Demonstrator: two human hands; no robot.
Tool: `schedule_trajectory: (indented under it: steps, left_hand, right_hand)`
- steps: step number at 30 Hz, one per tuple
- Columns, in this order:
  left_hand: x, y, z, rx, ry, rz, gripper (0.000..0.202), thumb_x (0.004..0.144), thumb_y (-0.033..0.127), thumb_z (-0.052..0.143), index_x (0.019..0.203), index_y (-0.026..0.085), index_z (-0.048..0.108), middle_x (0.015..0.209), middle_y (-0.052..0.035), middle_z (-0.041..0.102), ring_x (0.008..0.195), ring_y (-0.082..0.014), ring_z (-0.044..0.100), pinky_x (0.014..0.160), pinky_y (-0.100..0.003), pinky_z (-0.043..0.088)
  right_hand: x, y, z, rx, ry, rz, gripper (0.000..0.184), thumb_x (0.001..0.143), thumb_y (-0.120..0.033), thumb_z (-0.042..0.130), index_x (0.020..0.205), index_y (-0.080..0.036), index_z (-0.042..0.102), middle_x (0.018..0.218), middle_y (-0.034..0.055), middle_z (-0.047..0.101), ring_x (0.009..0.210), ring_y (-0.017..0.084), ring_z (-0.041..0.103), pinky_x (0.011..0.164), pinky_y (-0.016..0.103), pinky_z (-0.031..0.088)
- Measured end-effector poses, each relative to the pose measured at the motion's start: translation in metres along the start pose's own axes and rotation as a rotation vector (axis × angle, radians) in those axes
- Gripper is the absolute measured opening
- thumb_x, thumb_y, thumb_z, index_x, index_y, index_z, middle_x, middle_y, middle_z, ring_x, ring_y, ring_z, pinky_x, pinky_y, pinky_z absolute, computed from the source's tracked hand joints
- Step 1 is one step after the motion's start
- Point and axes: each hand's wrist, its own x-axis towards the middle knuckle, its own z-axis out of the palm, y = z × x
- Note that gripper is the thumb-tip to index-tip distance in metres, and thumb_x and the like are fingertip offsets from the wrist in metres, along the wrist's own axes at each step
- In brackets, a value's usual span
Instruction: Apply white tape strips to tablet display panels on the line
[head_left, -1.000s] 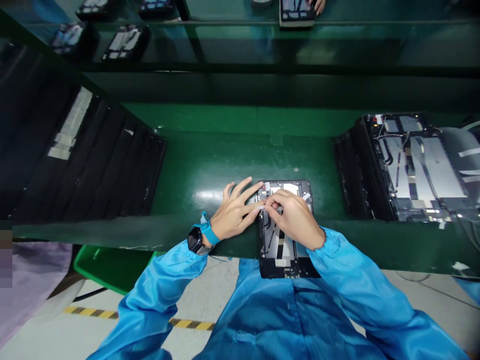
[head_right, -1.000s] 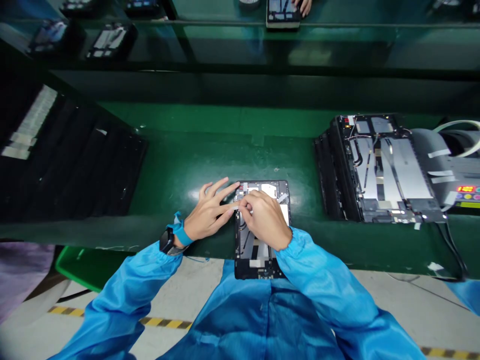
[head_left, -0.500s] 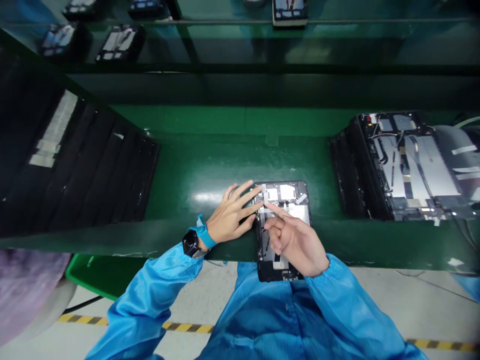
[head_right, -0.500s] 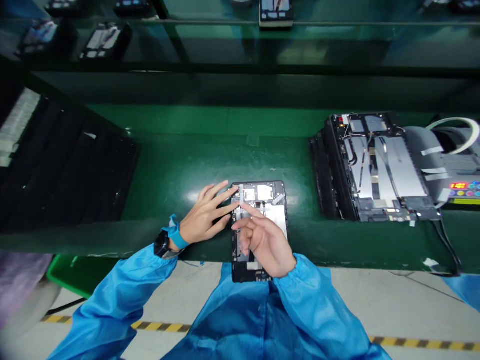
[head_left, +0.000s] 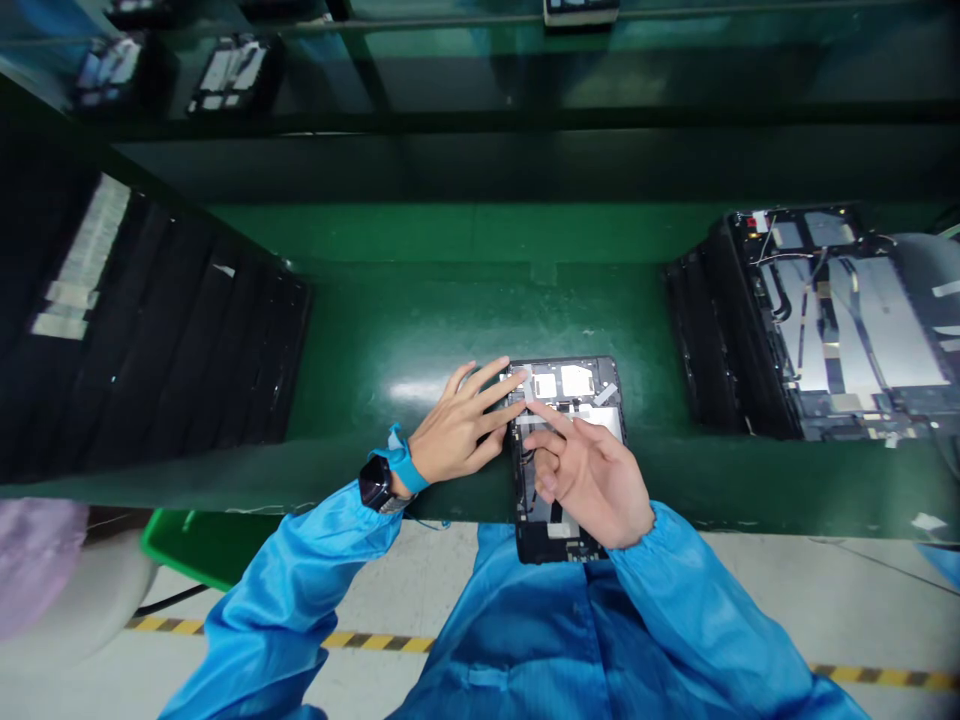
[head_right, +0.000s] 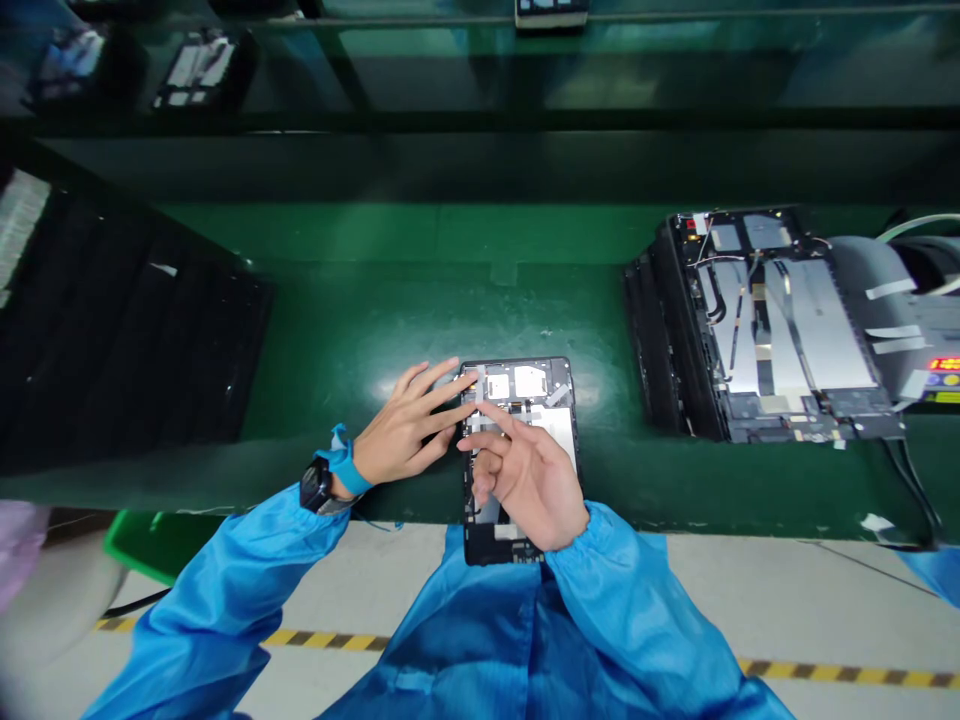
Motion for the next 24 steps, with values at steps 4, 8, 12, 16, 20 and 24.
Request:
schedule_trajectory:
  steps: [4,8,12,16,20,24]
  left_hand:
    - [0.0008,0.0004,-0.0011,0.002,-0.013,-0.01,0.061,0.099,0.015,0.052,0.157,0.034,0.049,0.17,-0.0061,0.042,0.162,-0.0354,0.028,0.123,-0.071,0.026]
    - [0.0014,0.0012,-0.0027,0.016,-0.028,-0.022,0.056,0.099,0.016,0.052,0.152,0.031,0.056,0.17,-0.0072,0.042,0.161,-0.0362,0.029,0.123,-0.071,0.028]
    - [0.0017,0.0016,-0.004,0.023,-0.044,-0.023,0.056,0.099,0.016,0.051,0.152,0.031,0.055,0.171,-0.0075,0.041,0.162,-0.0361,0.029,0.122,-0.071,0.029]
    - [0.0023,0.0019,-0.0051,0.041,-0.057,-0.017,0.055,0.099,0.016,0.05,0.152,0.03,0.056,0.17,-0.0078,0.042,0.161,-0.0344,0.03,0.122,-0.069,0.032]
    - [0.0036,0.0024,-0.0066,0.062,-0.074,-0.008,0.051,0.1,0.016,0.049,0.149,0.028,0.059,0.168,-0.0085,0.045,0.16,-0.0337,0.034,0.121,-0.068,0.034]
    - [0.0046,0.0025,-0.008,0.048,-0.082,0.005,0.054,0.099,0.014,0.05,0.151,0.027,0.056,0.167,-0.0092,0.046,0.16,-0.0342,0.034,0.121,-0.068,0.033]
  right_hand:
    - [-0.0032,0.0013,0.0003,-0.017,0.009,-0.012,0.048,0.101,-0.039,0.048,0.141,-0.016,0.061,0.101,0.0098,0.079,0.062,0.019,0.064,0.059,0.034,0.052]
    - [-0.0044,0.0015,0.001,-0.028,-0.001,-0.011,0.049,0.101,-0.041,0.049,0.141,-0.017,0.062,0.102,0.0101,0.08,0.064,0.019,0.065,0.062,0.035,0.051]
    - [-0.0005,0.0014,-0.0004,-0.009,0.026,-0.002,0.046,0.101,-0.043,0.049,0.136,-0.018,0.065,0.101,0.0095,0.08,0.064,0.019,0.063,0.064,0.035,0.05]
    - [0.0017,0.0016,-0.002,0.013,0.042,0.013,0.046,0.102,-0.045,0.048,0.135,-0.018,0.065,0.1,0.0088,0.08,0.064,0.019,0.062,0.065,0.035,0.05]
    - [0.0012,0.0008,-0.0025,0.029,0.036,0.023,0.047,0.103,-0.047,0.047,0.133,-0.016,0.067,0.1,0.0099,0.08,0.065,0.019,0.062,0.065,0.035,0.049]
    - [0.0012,-0.0002,-0.0025,0.014,0.037,0.029,0.048,0.103,-0.049,0.047,0.132,-0.017,0.067,0.102,0.0102,0.08,0.065,0.019,0.061,0.067,0.036,0.05]
